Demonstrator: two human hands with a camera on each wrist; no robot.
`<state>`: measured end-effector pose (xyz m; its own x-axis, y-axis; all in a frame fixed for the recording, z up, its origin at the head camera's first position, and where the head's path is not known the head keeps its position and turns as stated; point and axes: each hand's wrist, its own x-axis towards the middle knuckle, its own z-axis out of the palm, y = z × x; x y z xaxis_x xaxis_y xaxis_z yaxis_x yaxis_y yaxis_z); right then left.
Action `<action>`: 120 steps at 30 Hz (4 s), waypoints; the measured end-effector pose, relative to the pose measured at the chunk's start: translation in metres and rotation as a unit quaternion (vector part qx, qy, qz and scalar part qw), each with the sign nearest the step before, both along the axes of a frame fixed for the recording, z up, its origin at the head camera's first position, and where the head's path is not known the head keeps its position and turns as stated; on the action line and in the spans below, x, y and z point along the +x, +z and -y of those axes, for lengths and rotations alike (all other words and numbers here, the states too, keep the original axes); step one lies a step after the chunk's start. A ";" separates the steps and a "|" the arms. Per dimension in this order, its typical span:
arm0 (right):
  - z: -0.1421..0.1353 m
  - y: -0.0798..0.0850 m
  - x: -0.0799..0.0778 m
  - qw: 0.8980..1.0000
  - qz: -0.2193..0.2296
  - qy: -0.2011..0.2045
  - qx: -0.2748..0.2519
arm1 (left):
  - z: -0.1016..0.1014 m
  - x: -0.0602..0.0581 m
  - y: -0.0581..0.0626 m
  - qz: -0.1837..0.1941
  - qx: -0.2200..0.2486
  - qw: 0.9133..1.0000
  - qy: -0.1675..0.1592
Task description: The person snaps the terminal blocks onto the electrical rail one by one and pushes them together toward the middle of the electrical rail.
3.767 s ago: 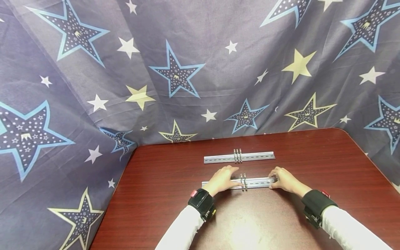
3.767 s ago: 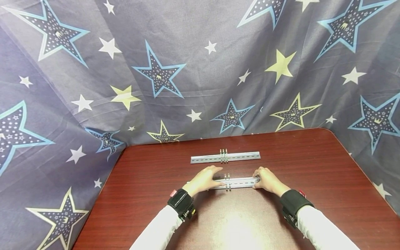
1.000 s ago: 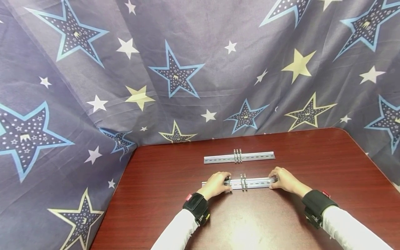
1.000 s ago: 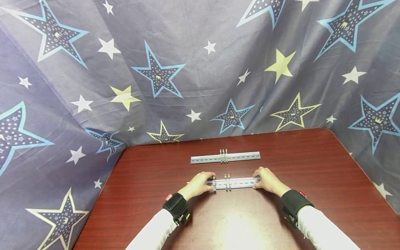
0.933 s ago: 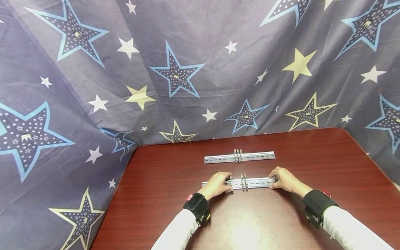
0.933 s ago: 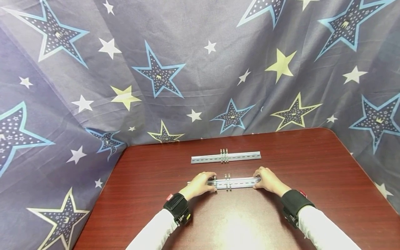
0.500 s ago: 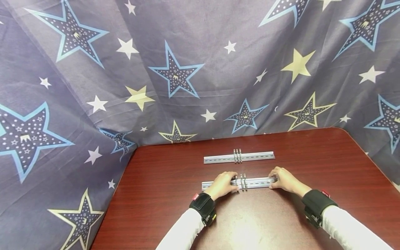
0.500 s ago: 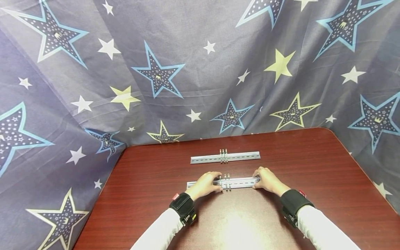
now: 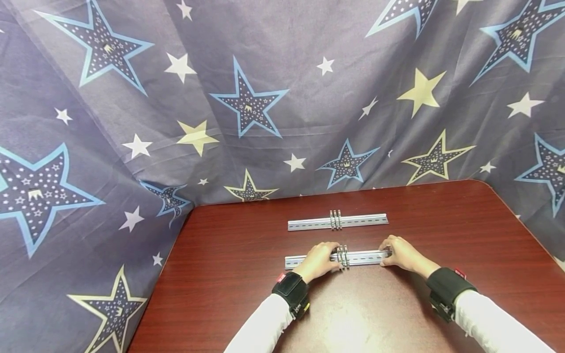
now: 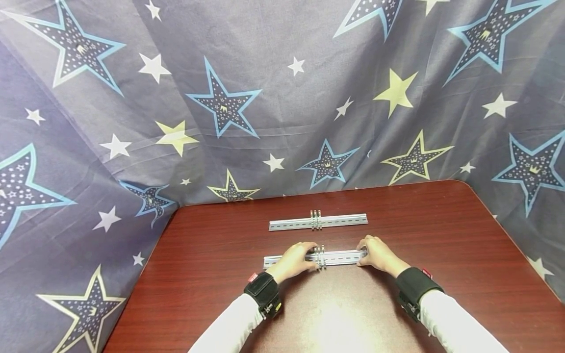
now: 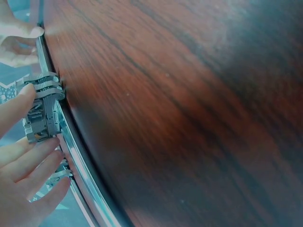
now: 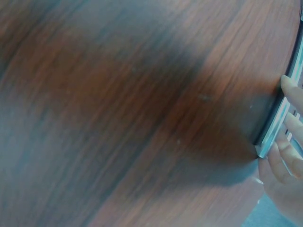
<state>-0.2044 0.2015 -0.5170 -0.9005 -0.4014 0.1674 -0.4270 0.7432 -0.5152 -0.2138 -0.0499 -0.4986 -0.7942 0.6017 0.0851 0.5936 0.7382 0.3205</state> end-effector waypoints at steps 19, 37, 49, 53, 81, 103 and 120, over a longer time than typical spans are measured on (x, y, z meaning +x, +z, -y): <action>0.005 0.009 0.005 0.999 0.002 0.002 0.053 | 0.028 0.001 0.004 -0.015 -0.042 0.999 0.001; 0.007 0.003 0.009 0.997 -0.019 -0.014 0.072 | 0.069 0.005 -0.014 -0.059 -0.049 0.996 0.051; 0.006 0.004 0.000 0.997 -0.039 0.003 0.071 | 0.069 -0.001 -0.016 -0.069 -0.029 0.996 0.050; 0.006 0.003 -0.006 0.997 -0.043 0.008 0.064 | 0.068 -0.005 -0.015 -0.066 -0.028 0.996 0.057; 0.006 0.004 -0.036 0.997 -0.047 -0.006 0.057 | 0.063 -0.036 -0.015 -0.044 -0.021 0.995 0.089; 0.011 0.001 -0.046 0.998 -0.028 -0.047 0.041 | 0.063 -0.049 -0.016 -0.051 -0.024 0.994 0.091; 0.012 -0.002 -0.051 0.997 -0.016 -0.059 0.047 | 0.063 -0.056 -0.019 -0.040 -0.024 0.994 0.097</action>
<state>-0.2549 0.1890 -0.5191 -0.9368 -0.3092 0.1638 -0.3499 0.8335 -0.4277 -0.2694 -0.1128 -0.5181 -0.8874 0.4428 0.1279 0.4609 0.8546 0.2390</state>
